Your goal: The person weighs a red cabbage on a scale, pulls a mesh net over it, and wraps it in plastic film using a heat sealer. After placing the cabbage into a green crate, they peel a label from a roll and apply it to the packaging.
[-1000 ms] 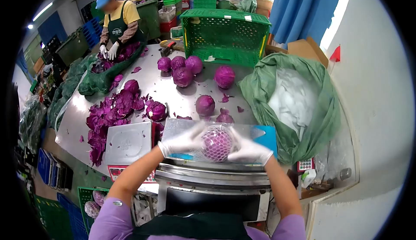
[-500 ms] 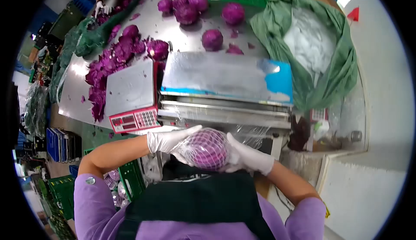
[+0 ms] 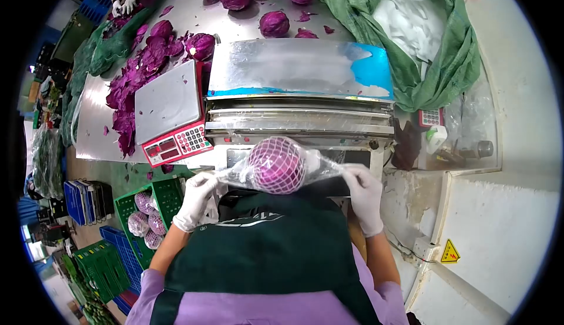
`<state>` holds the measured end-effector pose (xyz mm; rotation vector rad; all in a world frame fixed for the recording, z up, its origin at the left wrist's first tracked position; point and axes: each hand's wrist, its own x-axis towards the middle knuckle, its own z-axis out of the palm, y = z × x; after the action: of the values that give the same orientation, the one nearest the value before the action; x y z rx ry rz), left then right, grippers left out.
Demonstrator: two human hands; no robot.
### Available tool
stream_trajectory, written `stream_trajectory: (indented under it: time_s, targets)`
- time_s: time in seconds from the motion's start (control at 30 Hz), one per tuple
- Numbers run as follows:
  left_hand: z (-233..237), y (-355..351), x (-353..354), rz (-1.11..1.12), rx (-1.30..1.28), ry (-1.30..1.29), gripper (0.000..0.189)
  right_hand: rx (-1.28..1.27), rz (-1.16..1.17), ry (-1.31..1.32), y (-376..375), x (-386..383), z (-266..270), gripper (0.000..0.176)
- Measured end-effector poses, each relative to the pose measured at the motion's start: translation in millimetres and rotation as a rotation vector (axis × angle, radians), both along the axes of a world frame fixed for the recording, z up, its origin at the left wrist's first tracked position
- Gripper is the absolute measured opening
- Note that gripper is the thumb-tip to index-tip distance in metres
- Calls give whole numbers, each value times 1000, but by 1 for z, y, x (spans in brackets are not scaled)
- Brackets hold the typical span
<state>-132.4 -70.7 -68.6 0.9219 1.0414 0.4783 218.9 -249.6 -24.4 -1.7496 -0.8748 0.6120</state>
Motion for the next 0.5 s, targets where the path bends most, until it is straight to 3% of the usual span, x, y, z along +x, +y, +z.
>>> stream_trajectory:
  time_s: [0.07, 0.13, 0.2, 0.27, 0.33, 0.4, 0.47, 0.5]
  targets:
    - [8, -8, 32, 260, 72, -178, 12, 105, -80, 57, 22, -10, 6, 10]
    - [18, -6, 53, 323, 16, -477, 14, 182, -133, 36, 42, -15, -6, 14]
    - [40, -4, 60, 461, -45, -402, 16, 194, -312, 254, 54, -16, -9, 19]
    - [36, 4, 43, 580, -49, -404, 13, 232, -320, 98, 57, -12, -25, 23]
    - [65, 8, 34, 817, -113, -200, 12, 100, -236, 13, 54, -19, -18, 24]
    - [22, 12, -24, 795, -91, -260, 14, -47, -233, 120, 51, -30, -27, 20]
    - [-25, 12, -85, 601, -69, -288, 19, -180, -178, 128, 59, -46, -37, 22]
    - [-43, 13, -83, 752, -131, -76, 25, -210, -147, 112, 63, -49, -64, 22]
